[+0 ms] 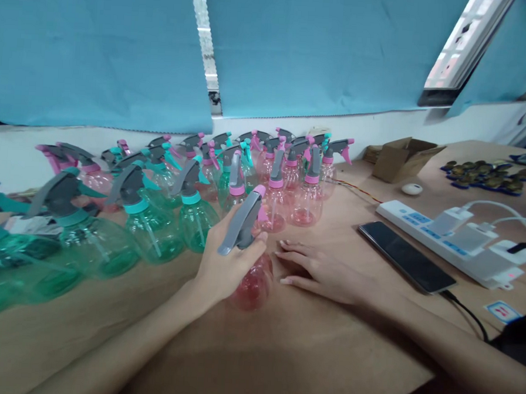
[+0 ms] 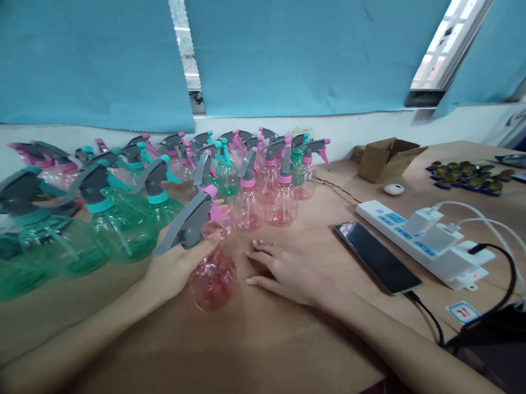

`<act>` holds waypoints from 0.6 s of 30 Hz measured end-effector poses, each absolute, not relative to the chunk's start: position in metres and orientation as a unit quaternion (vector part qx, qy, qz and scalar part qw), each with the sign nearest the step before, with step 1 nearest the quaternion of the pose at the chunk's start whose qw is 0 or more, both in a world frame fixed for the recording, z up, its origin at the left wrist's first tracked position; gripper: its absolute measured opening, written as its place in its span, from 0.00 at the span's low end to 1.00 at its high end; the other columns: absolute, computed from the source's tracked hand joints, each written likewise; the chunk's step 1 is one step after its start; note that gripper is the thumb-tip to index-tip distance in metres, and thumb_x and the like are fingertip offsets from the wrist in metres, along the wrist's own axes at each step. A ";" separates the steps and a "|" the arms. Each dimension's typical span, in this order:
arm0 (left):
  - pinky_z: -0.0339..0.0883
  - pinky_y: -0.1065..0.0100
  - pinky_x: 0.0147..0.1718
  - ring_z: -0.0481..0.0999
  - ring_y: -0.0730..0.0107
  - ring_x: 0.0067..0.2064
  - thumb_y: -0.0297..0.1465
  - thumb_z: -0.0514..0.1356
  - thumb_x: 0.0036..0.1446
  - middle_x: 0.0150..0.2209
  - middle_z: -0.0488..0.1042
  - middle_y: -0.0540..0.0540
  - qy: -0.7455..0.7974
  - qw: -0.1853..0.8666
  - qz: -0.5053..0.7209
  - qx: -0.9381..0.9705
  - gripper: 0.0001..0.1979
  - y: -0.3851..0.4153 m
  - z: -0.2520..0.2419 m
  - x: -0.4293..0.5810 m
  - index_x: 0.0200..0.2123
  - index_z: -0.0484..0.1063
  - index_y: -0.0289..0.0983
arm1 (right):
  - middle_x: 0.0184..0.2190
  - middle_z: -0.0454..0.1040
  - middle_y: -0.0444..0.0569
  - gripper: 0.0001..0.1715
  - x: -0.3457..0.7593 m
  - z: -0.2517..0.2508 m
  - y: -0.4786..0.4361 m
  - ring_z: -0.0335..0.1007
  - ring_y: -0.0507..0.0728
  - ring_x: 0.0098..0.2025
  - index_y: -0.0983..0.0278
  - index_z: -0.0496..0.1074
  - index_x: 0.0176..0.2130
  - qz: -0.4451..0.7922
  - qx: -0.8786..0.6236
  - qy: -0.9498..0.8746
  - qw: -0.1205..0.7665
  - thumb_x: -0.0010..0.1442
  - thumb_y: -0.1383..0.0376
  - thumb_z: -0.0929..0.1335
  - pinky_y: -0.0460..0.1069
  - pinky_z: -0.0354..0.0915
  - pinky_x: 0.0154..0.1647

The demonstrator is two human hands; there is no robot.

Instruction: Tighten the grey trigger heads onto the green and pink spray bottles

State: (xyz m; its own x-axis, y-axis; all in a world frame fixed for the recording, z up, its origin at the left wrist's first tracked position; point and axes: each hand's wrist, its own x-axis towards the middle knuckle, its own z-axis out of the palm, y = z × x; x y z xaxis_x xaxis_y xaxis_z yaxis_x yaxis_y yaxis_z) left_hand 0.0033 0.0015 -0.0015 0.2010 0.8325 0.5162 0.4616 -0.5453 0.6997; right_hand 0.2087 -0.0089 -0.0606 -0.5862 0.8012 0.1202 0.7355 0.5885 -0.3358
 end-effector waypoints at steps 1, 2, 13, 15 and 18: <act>0.64 0.67 0.28 0.67 0.70 0.25 0.31 0.58 0.52 0.24 0.69 0.54 0.433 0.201 0.461 0.748 0.08 0.002 -0.001 0.004 0.37 0.67 0.40 | 0.61 0.58 0.56 0.34 0.210 -0.059 -0.011 0.52 0.60 0.62 0.65 0.60 0.59 0.125 -0.435 -0.882 0.132 0.61 0.49 0.58 0.57 0.53 0.61; 0.64 0.67 0.29 0.68 0.70 0.25 0.31 0.58 0.52 0.24 0.69 0.54 0.435 0.203 0.460 0.747 0.08 0.002 -0.001 0.004 0.38 0.68 0.40 | 0.61 0.59 0.55 0.32 0.213 -0.057 -0.014 0.53 0.60 0.62 0.65 0.61 0.58 0.125 -0.435 -0.882 0.136 0.62 0.50 0.59 0.56 0.54 0.61; 0.62 0.66 0.26 0.68 0.67 0.24 0.33 0.58 0.52 0.22 0.66 0.55 0.436 0.194 0.454 0.752 0.15 0.004 0.000 0.010 0.45 0.67 0.42 | 0.50 0.71 0.52 0.19 0.313 -0.067 -0.055 0.65 0.63 0.54 0.61 0.67 0.50 -0.047 -0.557 -0.802 0.210 0.63 0.56 0.60 0.63 0.57 0.58; 0.62 0.67 0.25 0.66 0.67 0.23 0.33 0.57 0.52 0.20 0.64 0.56 0.430 0.191 0.454 0.757 0.13 0.004 0.000 0.015 0.43 0.67 0.42 | 0.50 0.71 0.53 0.20 0.332 -0.074 -0.062 0.67 0.62 0.53 0.62 0.65 0.50 -0.061 -0.586 -0.781 0.207 0.62 0.56 0.60 0.63 0.55 0.59; 0.61 0.67 0.24 0.63 0.68 0.22 0.32 0.57 0.50 0.19 0.62 0.56 0.417 0.182 0.456 0.765 0.11 0.003 0.002 0.026 0.40 0.68 0.42 | 0.50 0.72 0.53 0.23 0.345 -0.083 -0.069 0.67 0.62 0.53 0.62 0.63 0.52 -0.054 -0.612 -0.763 0.202 0.61 0.53 0.61 0.63 0.50 0.62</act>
State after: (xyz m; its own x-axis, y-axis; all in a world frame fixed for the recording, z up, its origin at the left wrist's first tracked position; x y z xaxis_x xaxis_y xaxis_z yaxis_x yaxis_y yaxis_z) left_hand 0.0256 0.0030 0.0022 0.2363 0.8042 0.5453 0.4715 -0.5856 0.6594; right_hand 0.3455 -0.0688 -0.0835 -0.1697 0.9120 0.3735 0.9553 0.2453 -0.1650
